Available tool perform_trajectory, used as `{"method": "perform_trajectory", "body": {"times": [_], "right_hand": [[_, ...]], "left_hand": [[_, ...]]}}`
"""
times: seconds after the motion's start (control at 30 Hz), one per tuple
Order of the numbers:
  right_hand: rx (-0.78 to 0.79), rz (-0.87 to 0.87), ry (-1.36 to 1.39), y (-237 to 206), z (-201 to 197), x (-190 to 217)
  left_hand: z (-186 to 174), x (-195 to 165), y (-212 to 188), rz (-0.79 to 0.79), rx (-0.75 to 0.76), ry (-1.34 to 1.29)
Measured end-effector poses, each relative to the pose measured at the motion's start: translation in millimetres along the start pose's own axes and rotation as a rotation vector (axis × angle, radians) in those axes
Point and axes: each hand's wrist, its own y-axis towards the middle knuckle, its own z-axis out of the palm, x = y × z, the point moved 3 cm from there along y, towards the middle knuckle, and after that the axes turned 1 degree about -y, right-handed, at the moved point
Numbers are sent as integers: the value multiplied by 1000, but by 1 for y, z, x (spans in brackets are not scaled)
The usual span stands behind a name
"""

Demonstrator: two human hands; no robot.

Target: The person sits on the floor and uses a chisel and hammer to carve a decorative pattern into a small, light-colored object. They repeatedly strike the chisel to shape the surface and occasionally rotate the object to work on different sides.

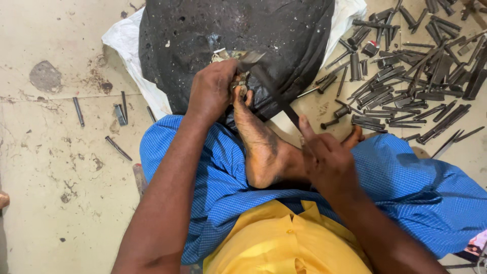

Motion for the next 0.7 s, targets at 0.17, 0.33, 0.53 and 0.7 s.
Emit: {"method": "perform_trajectory", "body": {"times": [0.17, 0.33, 0.53, 0.7], "right_hand": [[76, 94, 31, -9, 9, -8], [81, 246, 9, -35, 4, -24], [122, 517, 105, -52, 16, -37], [134, 507, 98, -45, 20, -39]], "left_hand": [[-12, -3, -2, -79, -206, -51], [-1, 18, 16, -78, -285, 9], [49, 67, 41, -331, -143, -35], [60, 95, 30, -559, -493, -389]]}}
